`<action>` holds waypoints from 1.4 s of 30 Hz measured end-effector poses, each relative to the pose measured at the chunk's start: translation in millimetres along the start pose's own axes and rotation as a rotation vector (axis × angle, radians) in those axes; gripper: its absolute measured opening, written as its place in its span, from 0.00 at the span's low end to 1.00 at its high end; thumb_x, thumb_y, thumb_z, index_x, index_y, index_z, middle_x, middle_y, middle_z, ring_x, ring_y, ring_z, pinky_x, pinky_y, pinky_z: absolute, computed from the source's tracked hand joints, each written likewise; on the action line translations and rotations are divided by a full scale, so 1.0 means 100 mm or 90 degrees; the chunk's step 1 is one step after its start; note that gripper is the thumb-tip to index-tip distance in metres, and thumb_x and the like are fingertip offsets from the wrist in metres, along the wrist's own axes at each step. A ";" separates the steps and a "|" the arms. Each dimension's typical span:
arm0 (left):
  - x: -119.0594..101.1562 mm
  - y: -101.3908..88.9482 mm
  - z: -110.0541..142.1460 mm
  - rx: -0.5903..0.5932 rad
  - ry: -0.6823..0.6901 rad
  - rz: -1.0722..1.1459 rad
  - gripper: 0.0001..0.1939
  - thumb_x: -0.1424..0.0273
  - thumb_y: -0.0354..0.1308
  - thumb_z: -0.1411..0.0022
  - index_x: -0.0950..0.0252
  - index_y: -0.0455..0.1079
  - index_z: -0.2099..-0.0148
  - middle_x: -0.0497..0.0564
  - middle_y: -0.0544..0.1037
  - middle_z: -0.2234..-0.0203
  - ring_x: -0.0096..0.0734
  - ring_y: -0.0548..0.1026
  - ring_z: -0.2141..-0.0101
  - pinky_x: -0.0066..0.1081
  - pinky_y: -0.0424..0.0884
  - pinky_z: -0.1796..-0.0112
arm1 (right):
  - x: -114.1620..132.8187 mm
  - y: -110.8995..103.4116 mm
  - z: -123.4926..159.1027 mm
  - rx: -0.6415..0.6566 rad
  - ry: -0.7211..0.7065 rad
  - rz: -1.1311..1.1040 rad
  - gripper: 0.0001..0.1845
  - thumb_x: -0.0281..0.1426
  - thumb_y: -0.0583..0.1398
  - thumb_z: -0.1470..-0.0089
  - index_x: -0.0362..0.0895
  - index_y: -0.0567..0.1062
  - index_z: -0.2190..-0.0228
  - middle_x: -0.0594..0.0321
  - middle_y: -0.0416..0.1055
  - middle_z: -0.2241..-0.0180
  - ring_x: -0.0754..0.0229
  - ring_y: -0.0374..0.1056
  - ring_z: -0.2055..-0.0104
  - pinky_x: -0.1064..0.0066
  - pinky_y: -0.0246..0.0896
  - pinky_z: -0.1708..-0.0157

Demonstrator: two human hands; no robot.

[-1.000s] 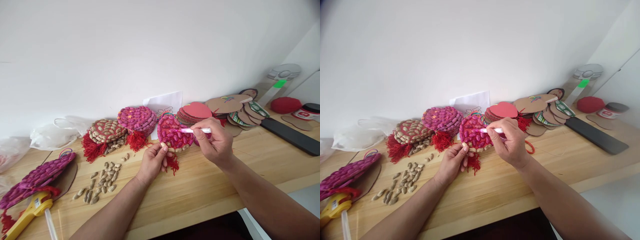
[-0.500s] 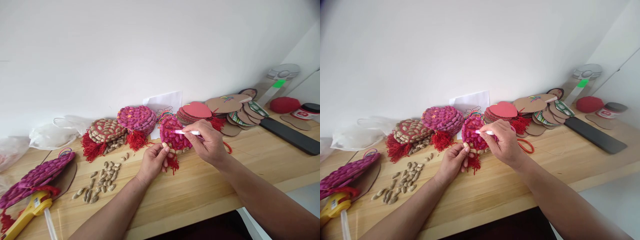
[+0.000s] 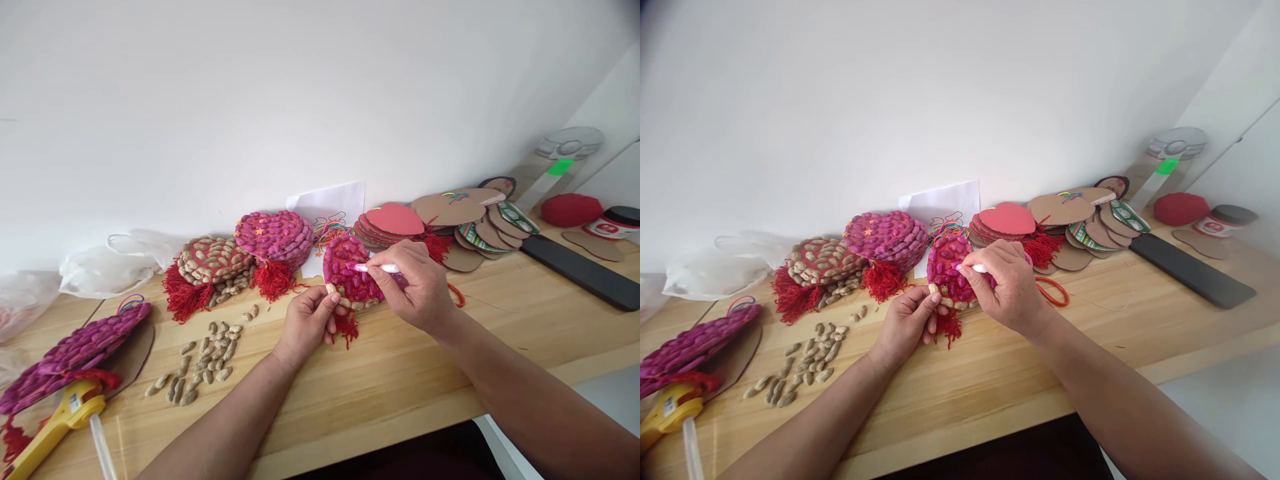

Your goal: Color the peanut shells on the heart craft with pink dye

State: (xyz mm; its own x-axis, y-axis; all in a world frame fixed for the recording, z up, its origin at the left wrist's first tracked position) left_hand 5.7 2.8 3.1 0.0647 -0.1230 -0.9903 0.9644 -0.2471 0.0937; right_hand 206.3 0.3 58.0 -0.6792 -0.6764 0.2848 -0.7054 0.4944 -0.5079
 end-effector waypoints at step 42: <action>0.02 -0.03 -0.02 -0.006 0.023 0.081 0.19 0.55 0.70 0.45 0.66 0.71 0.65 0.47 0.79 0.77 0.17 0.65 0.85 0.20 0.62 0.85 | 0.09 -0.05 0.03 0.010 0.069 -0.176 0.05 0.29 0.59 0.37 0.46 0.76 0.65 0.63 0.74 0.69 0.60 0.69 0.67 0.65 0.64 0.64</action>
State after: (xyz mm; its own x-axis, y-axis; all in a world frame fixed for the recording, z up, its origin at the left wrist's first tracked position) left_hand 3.8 5.6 0.5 0.1953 -0.1181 -0.9736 0.9503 -0.2227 0.2176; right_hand 204.4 -9.7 59.9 -0.4803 -0.7215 0.4987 -0.8639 0.2908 -0.4113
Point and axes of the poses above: each hand's wrist, its own z-axis away from the middle knuckle, its own y-axis out of the palm, x = y × z, the point moved 1 cm from there along -z, towards the middle knuckle
